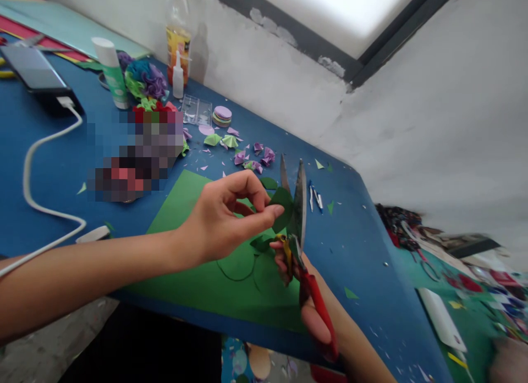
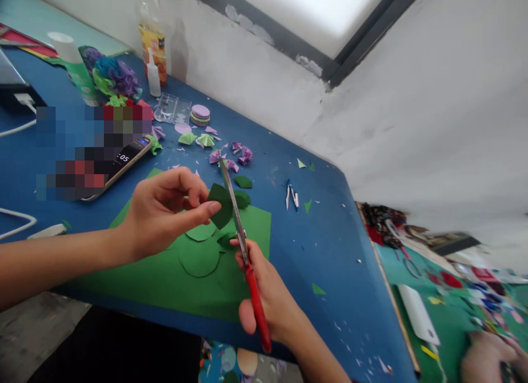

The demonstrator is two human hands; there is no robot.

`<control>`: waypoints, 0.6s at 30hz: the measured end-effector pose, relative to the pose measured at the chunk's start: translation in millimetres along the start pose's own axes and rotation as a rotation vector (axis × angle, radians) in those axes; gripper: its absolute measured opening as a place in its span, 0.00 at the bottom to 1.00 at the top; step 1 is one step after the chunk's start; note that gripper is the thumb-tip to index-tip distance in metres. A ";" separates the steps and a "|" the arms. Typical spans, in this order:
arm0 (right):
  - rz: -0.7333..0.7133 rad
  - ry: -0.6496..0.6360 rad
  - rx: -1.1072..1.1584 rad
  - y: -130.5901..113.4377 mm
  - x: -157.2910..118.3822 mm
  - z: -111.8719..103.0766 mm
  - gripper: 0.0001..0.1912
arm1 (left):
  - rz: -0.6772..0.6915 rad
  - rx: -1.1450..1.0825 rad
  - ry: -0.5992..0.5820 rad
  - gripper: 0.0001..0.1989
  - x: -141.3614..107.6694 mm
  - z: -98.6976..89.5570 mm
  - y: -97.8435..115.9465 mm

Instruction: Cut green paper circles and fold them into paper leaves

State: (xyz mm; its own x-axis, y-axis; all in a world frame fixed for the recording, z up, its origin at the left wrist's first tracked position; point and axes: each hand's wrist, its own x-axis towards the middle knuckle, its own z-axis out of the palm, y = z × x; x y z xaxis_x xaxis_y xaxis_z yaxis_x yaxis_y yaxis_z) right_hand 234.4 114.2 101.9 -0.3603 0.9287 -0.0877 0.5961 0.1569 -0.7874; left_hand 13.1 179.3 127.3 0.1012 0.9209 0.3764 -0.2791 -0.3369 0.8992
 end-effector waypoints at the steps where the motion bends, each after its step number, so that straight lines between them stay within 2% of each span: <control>1: 0.000 0.002 0.010 -0.8 0.3 0.1 0.51 | 0.000 -0.001 -0.002 0.11 -0.1 0.0 -0.1; 5: -0.015 0.024 0.047 -2.7 1.9 0.7 0.57 | 0.005 -0.012 -0.012 0.11 -0.9 -0.1 -0.4; 9: -0.019 0.023 0.064 -1.2 1.1 1.6 0.57 | -0.003 -0.014 -0.012 0.11 -0.8 -0.2 -0.9; 18: -0.006 -0.013 0.035 5.6 -2.9 2.9 0.47 | -0.022 -0.022 -0.010 0.09 -0.8 -0.8 -0.6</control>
State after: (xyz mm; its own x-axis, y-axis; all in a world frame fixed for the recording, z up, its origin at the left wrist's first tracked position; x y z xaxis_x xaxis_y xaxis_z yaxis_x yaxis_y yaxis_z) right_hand 236.7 111.3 96.0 -0.3736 0.9231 -0.0907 0.5688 0.1508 -0.8085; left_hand 12.4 178.9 126.2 0.1168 0.9262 0.3586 -0.2973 -0.3119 0.9024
